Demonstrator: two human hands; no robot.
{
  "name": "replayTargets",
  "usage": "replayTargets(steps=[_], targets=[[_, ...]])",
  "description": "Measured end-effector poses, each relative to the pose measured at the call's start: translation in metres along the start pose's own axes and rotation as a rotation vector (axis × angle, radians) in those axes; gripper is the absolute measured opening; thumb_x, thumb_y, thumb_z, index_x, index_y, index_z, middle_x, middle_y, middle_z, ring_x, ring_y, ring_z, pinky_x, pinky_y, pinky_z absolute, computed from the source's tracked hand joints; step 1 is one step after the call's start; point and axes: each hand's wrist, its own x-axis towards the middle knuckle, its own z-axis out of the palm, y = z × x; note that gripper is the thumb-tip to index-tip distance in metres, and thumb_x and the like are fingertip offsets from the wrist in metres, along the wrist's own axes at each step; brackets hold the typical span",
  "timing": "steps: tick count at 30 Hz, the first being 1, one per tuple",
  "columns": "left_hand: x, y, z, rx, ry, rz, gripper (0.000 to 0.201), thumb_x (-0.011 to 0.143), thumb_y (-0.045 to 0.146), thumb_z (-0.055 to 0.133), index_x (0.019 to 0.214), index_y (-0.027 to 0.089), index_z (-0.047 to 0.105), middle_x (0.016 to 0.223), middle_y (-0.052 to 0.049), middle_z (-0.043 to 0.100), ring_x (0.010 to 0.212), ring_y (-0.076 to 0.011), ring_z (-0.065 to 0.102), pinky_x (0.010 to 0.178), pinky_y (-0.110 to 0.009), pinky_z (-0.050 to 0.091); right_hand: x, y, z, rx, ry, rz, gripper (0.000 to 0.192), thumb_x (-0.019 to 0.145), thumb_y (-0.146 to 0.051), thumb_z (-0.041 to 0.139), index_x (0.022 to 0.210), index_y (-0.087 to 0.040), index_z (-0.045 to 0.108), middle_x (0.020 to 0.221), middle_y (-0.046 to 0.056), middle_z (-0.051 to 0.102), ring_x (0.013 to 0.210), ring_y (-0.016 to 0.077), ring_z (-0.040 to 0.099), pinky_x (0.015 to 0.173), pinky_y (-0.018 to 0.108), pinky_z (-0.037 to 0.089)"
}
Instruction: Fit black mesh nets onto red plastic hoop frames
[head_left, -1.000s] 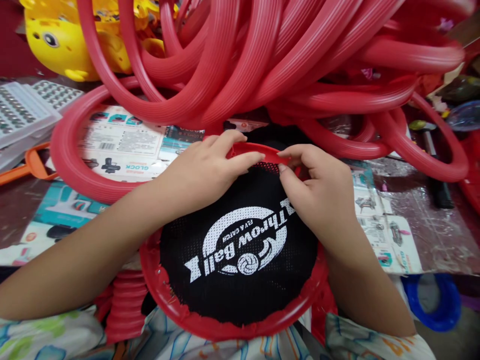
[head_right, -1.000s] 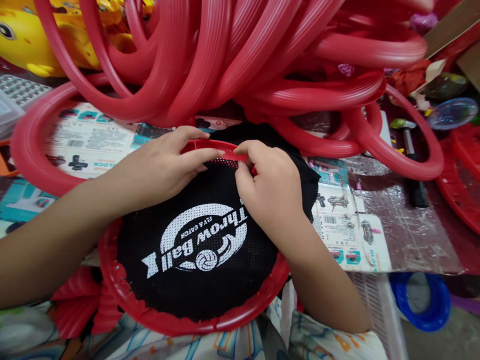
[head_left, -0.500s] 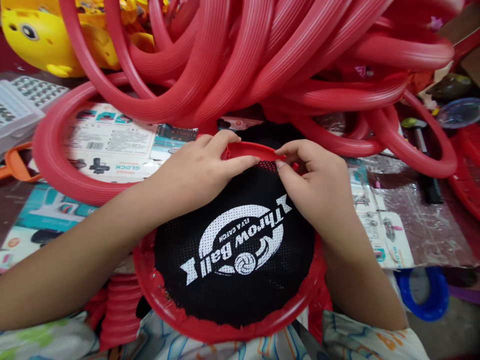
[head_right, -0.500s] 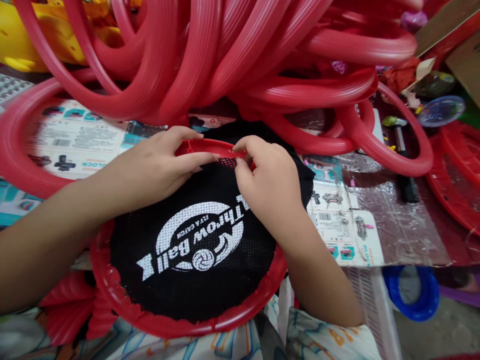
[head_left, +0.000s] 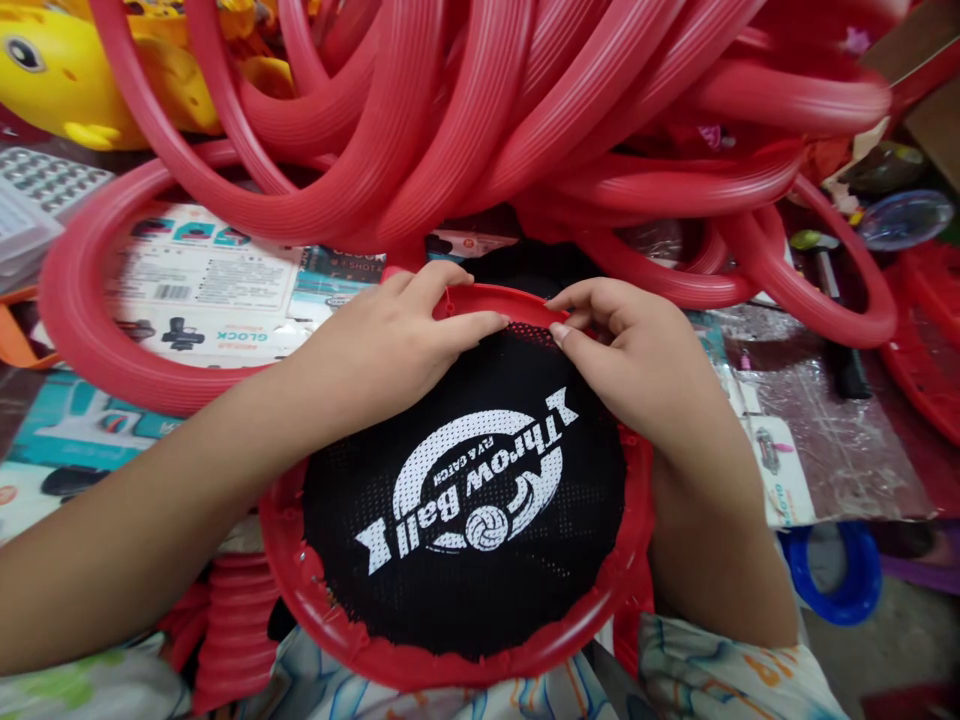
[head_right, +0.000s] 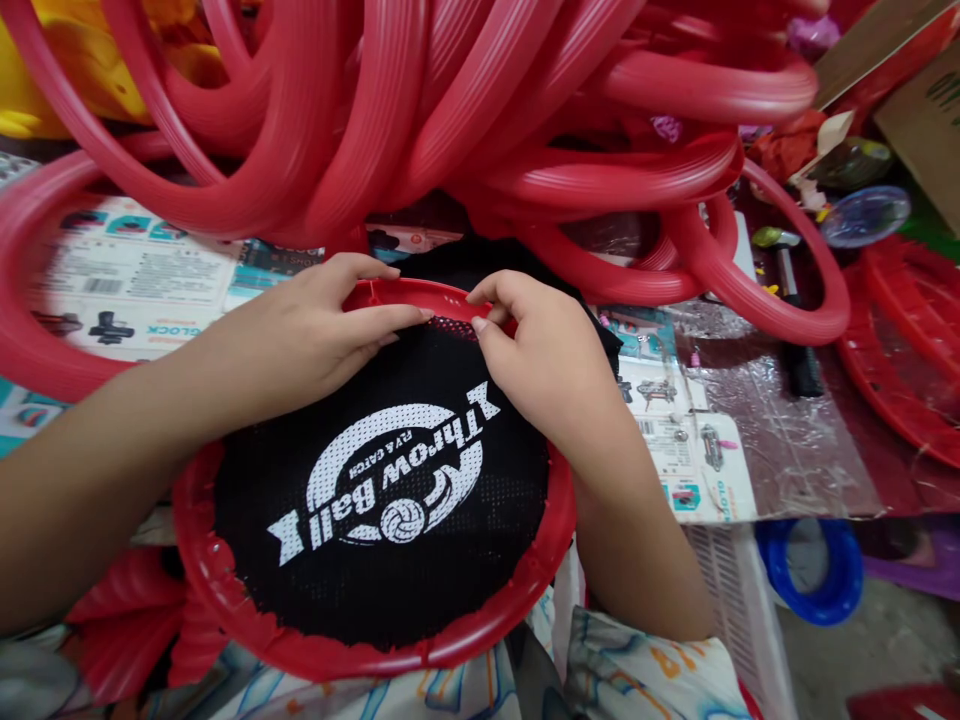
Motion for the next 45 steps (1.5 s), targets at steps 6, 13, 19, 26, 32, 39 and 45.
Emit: replayTargets(steps=[6, 13, 19, 26, 32, 39, 45], targets=[[0.0, 0.0, 0.001, 0.052, 0.011, 0.033, 0.039, 0.103, 0.028, 0.038, 0.135, 0.031, 0.059, 0.139, -0.014, 0.049, 0.126, -0.0345, 0.053, 0.101, -0.054, 0.049, -0.001, -0.006, -0.007, -0.108, -0.067, 0.02, 0.02, 0.083, -0.01, 0.061, 0.099, -0.019, 0.07, 0.079, 0.0, 0.072, 0.068, 0.0162, 0.063, 0.065, 0.03, 0.044], [0.0, 0.002, 0.001, 0.105, 0.036, 0.057, 0.039, 0.103, 0.025, 0.037, 0.138, 0.026, 0.056, 0.136, -0.015, 0.051, 0.124, -0.0345, 0.057, 0.097, -0.053, 0.054, -0.002, -0.009, -0.01, -0.387, -0.112, -0.007, 0.023, 0.085, -0.015, 0.06, 0.104, -0.018, 0.071, 0.086, 0.007, 0.073, 0.081, 0.0249, 0.063, 0.074, 0.037, 0.045], [0.001, 0.003, -0.001, 0.099, 0.036, 0.057, 0.039, 0.103, 0.023, 0.038, 0.139, 0.019, 0.052, 0.137, -0.018, 0.051, 0.125, -0.0355, 0.057, 0.098, -0.054, 0.054, -0.003, -0.005, -0.009, -0.332, -0.011, -0.237, 0.027, 0.09, -0.014, 0.053, 0.102, -0.02, 0.077, 0.098, 0.008, 0.072, 0.095, 0.0253, 0.064, 0.088, 0.04, 0.049], [0.001, 0.005, -0.001, 0.111, 0.021, 0.044, 0.036, 0.102, 0.023, 0.037, 0.131, 0.02, 0.058, 0.137, -0.017, 0.051, 0.123, -0.0364, 0.058, 0.096, -0.056, 0.054, -0.004, -0.001, 0.003, -0.424, -0.111, -0.39, 0.031, 0.091, -0.015, 0.05, 0.102, -0.016, 0.079, 0.104, 0.011, 0.071, 0.098, 0.0289, 0.059, 0.09, 0.045, 0.05], [0.003, -0.001, -0.009, -0.036, 0.042, 0.041, 0.032, 0.1, 0.028, 0.044, 0.125, 0.011, 0.056, 0.133, -0.018, 0.056, 0.123, -0.0321, 0.059, 0.102, -0.051, 0.052, -0.003, 0.0, 0.001, -0.417, -0.071, -0.387, 0.031, 0.089, -0.014, 0.051, 0.104, -0.014, 0.079, 0.104, 0.011, 0.072, 0.097, 0.0285, 0.061, 0.089, 0.044, 0.05], [0.006, -0.012, -0.016, -0.192, 0.051, 0.063, 0.02, 0.096, 0.03, 0.049, 0.095, 0.017, 0.064, 0.129, -0.011, 0.061, 0.121, -0.025, 0.061, 0.108, -0.044, 0.049, -0.003, 0.001, -0.004, -0.344, 0.038, -0.339, 0.028, 0.089, -0.016, 0.053, 0.102, -0.017, 0.078, 0.101, 0.009, 0.073, 0.095, 0.0251, 0.065, 0.089, 0.041, 0.053], [0.005, -0.009, -0.015, -0.154, 0.066, 0.07, 0.024, 0.097, 0.029, 0.05, 0.111, 0.014, 0.062, 0.126, -0.013, 0.061, 0.12, -0.0265, 0.061, 0.107, -0.044, 0.05, -0.002, 0.002, -0.004, -0.322, 0.037, -0.291, 0.028, 0.089, -0.017, 0.053, 0.102, -0.019, 0.078, 0.103, 0.008, 0.075, 0.099, 0.0264, 0.067, 0.091, 0.043, 0.053]])
